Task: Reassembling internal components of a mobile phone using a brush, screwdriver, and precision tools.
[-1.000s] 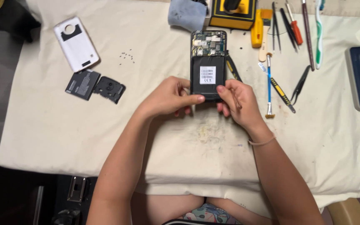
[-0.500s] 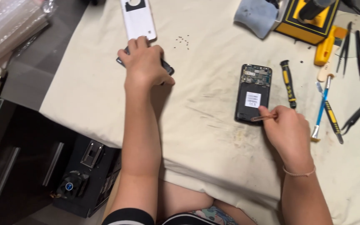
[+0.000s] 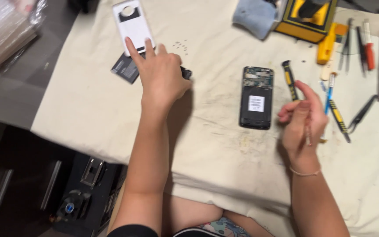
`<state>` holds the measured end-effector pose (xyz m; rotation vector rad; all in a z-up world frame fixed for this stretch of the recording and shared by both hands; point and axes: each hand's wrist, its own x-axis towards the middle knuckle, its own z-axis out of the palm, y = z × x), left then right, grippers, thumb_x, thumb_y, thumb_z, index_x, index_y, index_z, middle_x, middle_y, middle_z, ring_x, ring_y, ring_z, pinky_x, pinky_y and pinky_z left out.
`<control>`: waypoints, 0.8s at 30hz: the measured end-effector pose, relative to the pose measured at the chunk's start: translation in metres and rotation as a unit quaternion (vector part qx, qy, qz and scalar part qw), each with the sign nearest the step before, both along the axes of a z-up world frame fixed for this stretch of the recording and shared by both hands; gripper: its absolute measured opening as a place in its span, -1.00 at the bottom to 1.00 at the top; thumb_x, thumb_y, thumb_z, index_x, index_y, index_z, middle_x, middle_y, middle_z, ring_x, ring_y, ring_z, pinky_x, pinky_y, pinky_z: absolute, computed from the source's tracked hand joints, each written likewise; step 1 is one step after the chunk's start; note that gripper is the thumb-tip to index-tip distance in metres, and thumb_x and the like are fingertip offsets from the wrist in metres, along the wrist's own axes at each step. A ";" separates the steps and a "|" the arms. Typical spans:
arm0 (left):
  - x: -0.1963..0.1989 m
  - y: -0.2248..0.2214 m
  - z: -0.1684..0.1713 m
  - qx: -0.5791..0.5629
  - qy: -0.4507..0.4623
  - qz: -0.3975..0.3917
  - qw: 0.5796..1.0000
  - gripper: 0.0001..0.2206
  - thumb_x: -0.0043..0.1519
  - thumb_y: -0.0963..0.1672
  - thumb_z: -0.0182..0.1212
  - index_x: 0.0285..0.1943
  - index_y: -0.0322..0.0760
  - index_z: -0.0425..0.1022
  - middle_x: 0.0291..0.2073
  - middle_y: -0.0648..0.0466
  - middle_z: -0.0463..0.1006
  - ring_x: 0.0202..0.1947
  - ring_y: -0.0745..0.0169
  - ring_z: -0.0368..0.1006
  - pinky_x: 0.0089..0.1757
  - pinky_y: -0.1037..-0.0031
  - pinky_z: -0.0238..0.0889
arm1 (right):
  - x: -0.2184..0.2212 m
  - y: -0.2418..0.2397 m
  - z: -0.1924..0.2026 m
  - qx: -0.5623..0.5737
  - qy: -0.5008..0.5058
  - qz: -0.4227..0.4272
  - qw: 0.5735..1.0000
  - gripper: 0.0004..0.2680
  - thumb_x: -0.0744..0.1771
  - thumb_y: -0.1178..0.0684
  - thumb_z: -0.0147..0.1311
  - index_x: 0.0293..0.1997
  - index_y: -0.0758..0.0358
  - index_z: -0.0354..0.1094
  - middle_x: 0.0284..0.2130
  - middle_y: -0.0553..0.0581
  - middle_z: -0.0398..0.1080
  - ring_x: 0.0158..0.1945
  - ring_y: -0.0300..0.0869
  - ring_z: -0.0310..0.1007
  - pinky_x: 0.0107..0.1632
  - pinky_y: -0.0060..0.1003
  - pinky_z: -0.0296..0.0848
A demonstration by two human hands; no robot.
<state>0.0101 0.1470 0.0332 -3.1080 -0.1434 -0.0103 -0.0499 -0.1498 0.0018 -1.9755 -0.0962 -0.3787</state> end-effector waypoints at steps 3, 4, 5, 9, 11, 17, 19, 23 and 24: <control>0.000 -0.021 0.032 -0.504 0.053 -0.057 0.860 -0.42 -0.01 -0.01 0.59 0.20 -0.22 0.55 0.14 -0.14 0.59 0.30 -0.22 0.37 0.27 -0.05 0.09 | 0.010 -0.008 -0.038 0.095 -0.042 0.030 0.994 -0.35 0.39 -0.52 -0.21 0.38 0.38 0.20 -0.41 0.17 0.44 -0.30 -0.26 0.48 -0.10 -0.42 0.48; 0.002 -0.037 0.018 -0.507 0.057 -0.068 0.858 -0.42 -0.01 -0.01 0.59 0.20 -0.22 0.55 0.14 -0.14 0.59 0.30 -0.22 0.37 0.27 -0.05 0.09 | 0.006 -0.005 -0.029 0.091 -0.044 0.019 0.995 -0.35 0.39 -0.52 -0.21 0.38 0.38 0.20 -0.41 0.17 0.44 -0.30 -0.26 0.48 -0.10 -0.42 0.48; 0.003 -0.050 0.005 -0.680 0.040 -0.142 0.719 -0.46 0.07 -0.10 0.55 0.26 -0.26 0.51 0.17 -0.07 0.57 0.27 0.04 0.40 0.25 0.17 0.21 | 0.005 0.000 -0.019 0.052 -0.056 0.034 0.997 -0.42 0.41 -0.44 -0.22 0.30 0.39 0.24 -0.33 0.22 0.50 -0.23 -0.17 0.53 -0.04 -0.32 0.50; 0.001 -0.111 -0.041 -0.940 0.126 -0.106 0.299 -0.48 0.25 -0.18 0.30 0.41 -0.40 0.30 0.09 -0.18 0.56 0.00 -0.04 0.61 -0.05 0.01 0.58 | 0.006 0.006 -0.003 -0.001 -0.153 0.073 0.986 -0.74 0.39 0.04 0.06 0.08 0.48 0.34 0.04 0.44 0.48 0.12 0.19 0.51 0.16 -0.01 0.49; -0.003 -0.121 -0.064 -0.939 0.145 -0.087 0.299 -0.49 0.25 -0.15 0.27 0.39 -0.41 0.32 0.07 -0.19 0.57 -0.05 -0.01 0.63 -0.07 -0.03 0.57 | 0.008 0.004 -0.003 -0.049 -0.178 0.077 0.980 -0.80 0.37 0.09 0.13 0.03 0.42 0.39 0.08 0.36 0.49 0.20 0.19 0.46 0.25 0.05 0.40; -0.008 -0.137 -0.062 -0.970 0.152 -0.006 0.190 -0.57 0.31 0.03 0.05 0.18 -0.38 0.40 -0.11 -0.14 0.55 -0.16 0.13 0.60 -0.20 0.27 0.60 | 0.020 0.015 -0.016 -0.126 -0.258 0.081 0.954 -0.89 0.34 0.12 0.29 -0.10 0.26 0.50 0.09 0.16 0.53 0.29 0.15 0.38 0.43 0.14 0.13; -0.004 -0.138 -0.063 -0.981 0.125 0.023 0.144 -0.56 0.34 0.08 0.05 0.04 -0.39 0.44 -0.20 -0.09 0.54 -0.20 0.16 0.56 -0.21 0.37 0.58 | 0.028 0.022 -0.016 -0.131 -0.285 0.097 0.944 -0.90 0.35 0.08 0.29 -0.14 0.24 0.50 0.08 0.14 0.54 0.30 0.14 0.37 0.45 0.15 0.07; 0.004 -0.120 -0.069 -0.963 0.118 0.083 0.229 -0.33 0.36 0.26 -0.21 0.08 -0.35 0.44 -0.25 -0.15 0.60 -0.26 0.05 0.62 -0.22 0.22 0.60 | 0.042 0.036 -0.021 -0.256 -0.369 0.131 0.884 -0.78 0.37 -0.08 0.11 -0.07 0.29 0.46 0.14 0.24 0.51 0.25 0.14 0.43 0.39 0.29 0.15; 0.004 -0.113 -0.063 -0.954 0.109 0.089 0.266 -0.24 0.32 0.32 -0.28 0.17 -0.35 0.44 -0.23 -0.16 0.61 -0.24 0.03 0.64 -0.17 0.14 0.60 | 0.045 0.039 -0.024 -0.260 -0.377 0.144 0.877 -0.70 0.38 -0.16 0.06 0.00 0.30 0.46 0.17 0.25 0.49 0.28 0.15 0.41 0.40 0.31 0.11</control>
